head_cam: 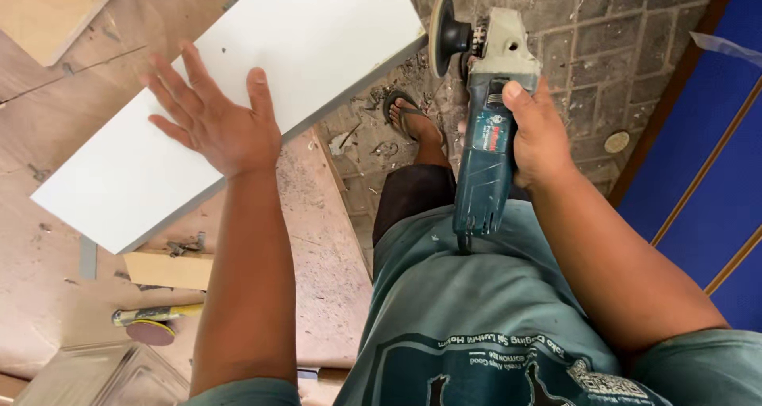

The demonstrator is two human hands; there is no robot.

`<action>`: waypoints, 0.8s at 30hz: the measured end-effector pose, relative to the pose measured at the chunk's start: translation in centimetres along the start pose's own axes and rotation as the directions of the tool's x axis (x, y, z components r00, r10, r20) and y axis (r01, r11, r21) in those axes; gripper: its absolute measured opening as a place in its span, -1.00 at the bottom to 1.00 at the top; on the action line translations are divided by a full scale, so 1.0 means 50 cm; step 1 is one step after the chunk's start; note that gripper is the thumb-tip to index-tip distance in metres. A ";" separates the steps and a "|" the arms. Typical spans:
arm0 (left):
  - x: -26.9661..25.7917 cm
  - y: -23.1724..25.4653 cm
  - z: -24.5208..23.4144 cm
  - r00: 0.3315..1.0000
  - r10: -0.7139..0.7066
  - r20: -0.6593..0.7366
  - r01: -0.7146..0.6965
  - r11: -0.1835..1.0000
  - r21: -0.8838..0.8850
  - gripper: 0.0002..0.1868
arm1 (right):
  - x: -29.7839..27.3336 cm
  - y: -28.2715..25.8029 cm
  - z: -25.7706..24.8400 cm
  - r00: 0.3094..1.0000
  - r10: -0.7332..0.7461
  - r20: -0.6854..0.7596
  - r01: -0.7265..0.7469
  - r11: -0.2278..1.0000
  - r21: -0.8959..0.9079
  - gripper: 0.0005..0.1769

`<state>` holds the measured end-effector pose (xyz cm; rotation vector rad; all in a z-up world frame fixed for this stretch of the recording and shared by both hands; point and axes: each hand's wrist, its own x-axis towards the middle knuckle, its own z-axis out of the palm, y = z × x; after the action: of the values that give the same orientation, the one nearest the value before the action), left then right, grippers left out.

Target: The person sands wood boards of different sizes and finishes using a power sander, handling both unpainted and white-painted wood pieces on a workshop surface.

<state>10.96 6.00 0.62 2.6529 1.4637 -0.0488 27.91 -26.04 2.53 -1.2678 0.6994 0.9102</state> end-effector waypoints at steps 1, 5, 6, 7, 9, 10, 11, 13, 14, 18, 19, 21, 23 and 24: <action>0.000 0.001 0.000 1.000 -0.002 -0.002 0.002 1.000 -0.005 -0.17 | 0.001 0.002 0.000 1.000 -0.018 0.024 0.018 1.000 0.014 0.43; -0.001 0.003 -0.002 1.000 -0.008 -0.015 0.008 1.000 -0.011 -0.17 | -0.001 0.003 0.006 0.997 -0.061 0.048 0.061 0.998 -0.007 0.05; 0.000 0.002 0.000 1.000 -0.008 -0.015 0.008 1.000 -0.012 -0.17 | 0.000 0.003 0.008 0.997 -0.061 0.049 0.062 0.998 -0.008 0.05; 0.000 0.001 0.002 1.000 -0.007 -0.015 0.006 1.000 -0.015 -0.16 | 0.001 0.003 0.011 0.998 -0.060 0.024 0.061 0.998 -0.016 -0.03; 0.000 0.000 0.004 1.000 -0.006 -0.016 0.006 1.000 -0.019 -0.16 | 0.001 0.003 0.011 0.998 -0.061 0.000 0.061 0.998 -0.025 -0.11; 0.000 0.000 0.004 1.000 -0.006 -0.021 0.006 1.000 -0.009 -0.16 | 0.001 0.003 0.010 0.998 -0.058 0.000 0.058 0.998 -0.002 0.15; -0.001 0.000 0.004 1.000 -0.006 -0.026 0.006 1.000 0.002 -0.16 | 0.001 0.003 0.008 0.999 -0.054 0.000 0.054 0.998 0.021 0.42; -0.001 -0.003 0.004 1.000 -0.005 -0.016 0.005 1.000 0.005 -0.16 | 0.001 0.002 0.009 0.999 -0.052 0.002 0.052 0.999 0.005 0.37; -0.001 -0.003 0.005 1.000 -0.003 -0.006 0.003 1.000 0.009 -0.17 | 0.001 0.002 0.009 0.999 -0.050 0.004 0.050 0.999 -0.010 0.31; 0.000 -0.001 0.004 1.000 -0.001 -0.022 0.001 1.000 -0.002 -0.17 | 0.001 0.003 0.009 0.998 -0.066 0.010 0.067 0.996 -0.058 -0.14; 0.000 0.000 0.001 1.000 -0.005 -0.014 0.005 1.000 -0.008 -0.16 | 0.005 0.008 0.004 0.999 -0.048 -0.020 0.047 0.998 -0.052 0.03; -0.001 0.001 0.000 1.000 -0.008 -0.003 0.008 1.000 -0.014 -0.15 | 0.002 0.009 0.004 0.998 -0.029 -0.054 0.026 0.999 -0.045 0.22; 0.000 0.001 0.001 1.000 -0.006 -0.018 0.005 1.000 -0.022 -0.17 | -0.011 -0.001 0.014 0.998 -0.045 -0.037 0.041 0.994 -0.104 -0.14; -0.001 0.000 0.001 1.000 -0.004 -0.019 0.003 1.000 -0.024 -0.17 | -0.014 -0.002 0.016 0.998 -0.047 -0.038 0.043 0.994 -0.102 -0.14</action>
<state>10.94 5.93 0.60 2.6393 1.4651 -0.0069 27.61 -25.41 3.34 -1.3903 0.6605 0.8943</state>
